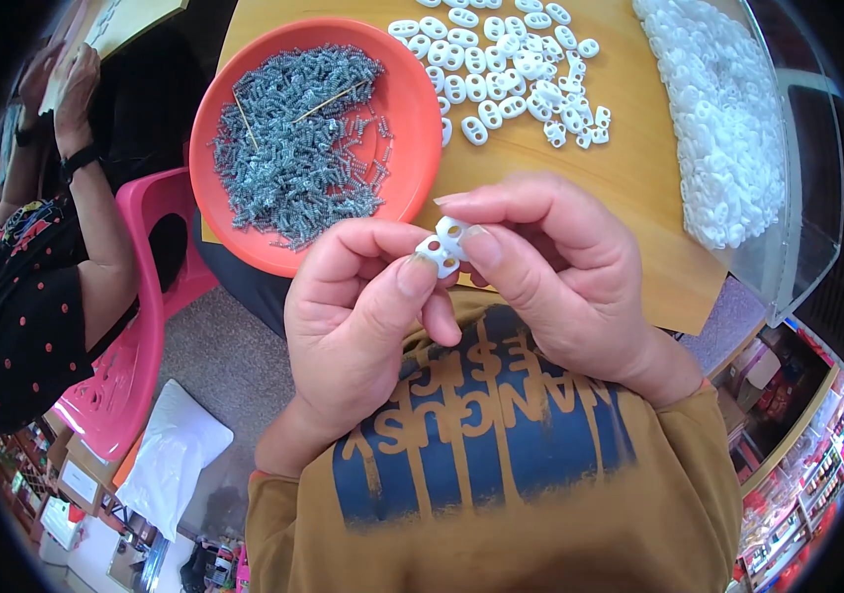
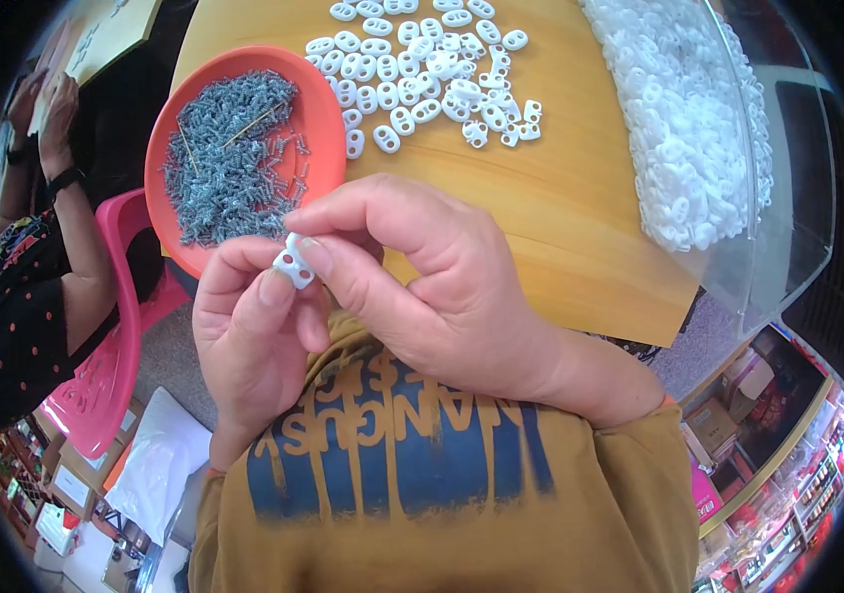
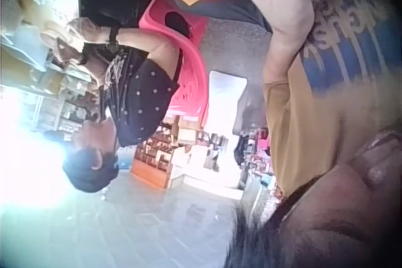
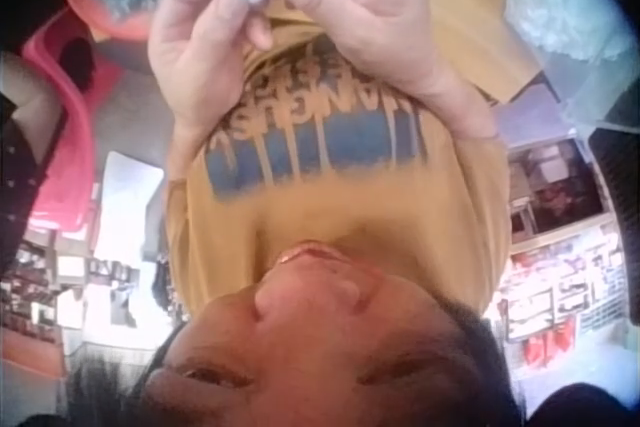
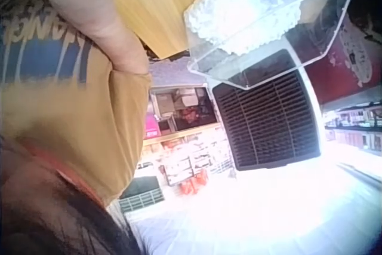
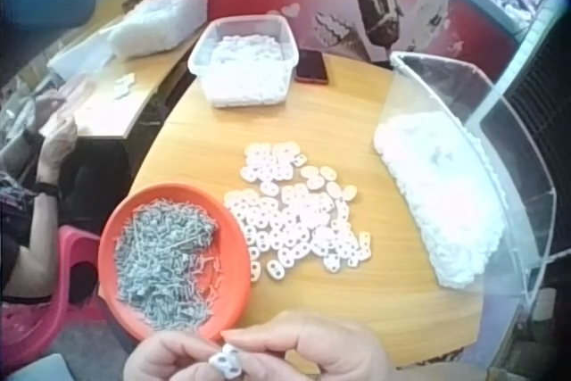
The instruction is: Manual assembly of small metal pins into plastic housings at a workbench.
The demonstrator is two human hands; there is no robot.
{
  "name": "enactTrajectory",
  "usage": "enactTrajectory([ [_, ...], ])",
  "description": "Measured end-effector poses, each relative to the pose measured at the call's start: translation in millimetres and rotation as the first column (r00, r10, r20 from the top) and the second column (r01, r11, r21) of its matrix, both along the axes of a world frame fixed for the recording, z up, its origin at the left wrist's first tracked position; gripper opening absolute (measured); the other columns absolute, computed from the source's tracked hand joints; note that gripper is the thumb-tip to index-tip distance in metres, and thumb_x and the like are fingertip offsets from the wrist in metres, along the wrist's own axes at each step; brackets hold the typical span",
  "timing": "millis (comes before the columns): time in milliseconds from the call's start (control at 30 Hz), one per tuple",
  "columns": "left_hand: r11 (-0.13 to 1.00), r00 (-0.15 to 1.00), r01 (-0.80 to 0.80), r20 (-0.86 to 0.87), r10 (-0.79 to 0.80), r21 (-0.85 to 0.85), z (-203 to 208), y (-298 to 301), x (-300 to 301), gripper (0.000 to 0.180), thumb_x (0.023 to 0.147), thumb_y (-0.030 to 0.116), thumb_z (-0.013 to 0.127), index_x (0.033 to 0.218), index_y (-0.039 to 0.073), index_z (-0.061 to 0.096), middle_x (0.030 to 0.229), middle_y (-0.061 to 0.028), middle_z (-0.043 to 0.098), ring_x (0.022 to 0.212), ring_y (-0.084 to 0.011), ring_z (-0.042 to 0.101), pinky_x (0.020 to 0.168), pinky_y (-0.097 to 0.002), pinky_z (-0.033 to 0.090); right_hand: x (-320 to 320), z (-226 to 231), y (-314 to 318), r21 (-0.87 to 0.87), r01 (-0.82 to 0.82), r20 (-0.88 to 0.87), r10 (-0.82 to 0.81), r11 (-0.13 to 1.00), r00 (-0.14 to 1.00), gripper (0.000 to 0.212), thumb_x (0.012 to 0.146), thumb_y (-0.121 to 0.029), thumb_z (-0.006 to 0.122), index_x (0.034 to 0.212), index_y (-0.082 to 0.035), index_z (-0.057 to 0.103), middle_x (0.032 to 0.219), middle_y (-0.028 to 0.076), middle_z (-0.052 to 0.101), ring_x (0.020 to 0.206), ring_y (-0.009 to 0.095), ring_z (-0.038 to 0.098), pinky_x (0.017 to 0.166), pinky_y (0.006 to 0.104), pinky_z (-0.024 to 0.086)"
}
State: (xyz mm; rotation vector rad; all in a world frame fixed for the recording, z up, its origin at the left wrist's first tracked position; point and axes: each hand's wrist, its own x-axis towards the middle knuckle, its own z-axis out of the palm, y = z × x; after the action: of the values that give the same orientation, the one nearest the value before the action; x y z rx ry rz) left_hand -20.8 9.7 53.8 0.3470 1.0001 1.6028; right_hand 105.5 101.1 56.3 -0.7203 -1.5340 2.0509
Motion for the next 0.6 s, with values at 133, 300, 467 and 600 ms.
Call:
enactTrajectory([
  [133,1.0,0.999,0.001,0.047,0.0,-0.013,0.5,0.3,0.3,0.014,0.084,0.005,0.051,0.095,-0.004,0.048,0.084,-0.011,0.058,0.06,-0.0114,0.056,0.054,-0.0199,0.046,-0.1,-3.0,-1.2,0.081,0.018,-0.007,-0.017,0.997,1.0,0.019,0.086,0.0,0.046,0.105,0.004,0.05,0.09,0.008,0.055,0.083,0.01,0.055,0.072,0.0216,0.046],
  [300,0.999,0.999,0.002,0.037,-0.001,-0.036,1.4,1.5,1.8,0.017,0.084,0.004,0.052,0.099,-0.003,0.046,0.084,-0.011,0.057,0.061,-0.0119,0.057,0.055,-0.0202,0.047,-0.4,-6.6,1.6,0.359,0.007,-0.01,-0.004,0.933,1.0,0.02,0.085,0.002,0.047,0.105,0.004,0.05,0.086,0.007,0.054,0.076,0.009,0.053,0.067,0.02,0.043],
  [467,0.999,1.0,0.008,0.019,-0.007,-0.049,2.0,2.8,2.9,0.017,0.084,0.004,0.051,0.099,-0.003,0.045,0.085,-0.011,0.057,0.061,-0.0118,0.057,0.057,-0.0206,0.048,-5.2,-8.6,2.6,0.358,0.105,-0.045,-0.095,0.928,0.994,0.019,0.081,0.0,0.053,0.1,0.002,0.053,0.08,0.008,0.056,0.069,0.013,0.054,0.061,0.0229,0.043],
  [600,0.999,1.0,0.011,0.029,-0.01,-0.039,2.1,1.1,1.5,0.017,0.084,0.003,0.051,0.098,-0.003,0.045,0.085,-0.012,0.057,0.063,-0.012,0.058,0.056,-0.0205,0.048,-3.0,-5.2,8.3,0.495,0.007,-0.034,0.011,0.869,0.999,0.029,0.078,-0.003,0.058,0.107,0.003,0.053,0.083,0.007,0.054,0.071,0.012,0.051,0.064,0.0235,0.041],
])
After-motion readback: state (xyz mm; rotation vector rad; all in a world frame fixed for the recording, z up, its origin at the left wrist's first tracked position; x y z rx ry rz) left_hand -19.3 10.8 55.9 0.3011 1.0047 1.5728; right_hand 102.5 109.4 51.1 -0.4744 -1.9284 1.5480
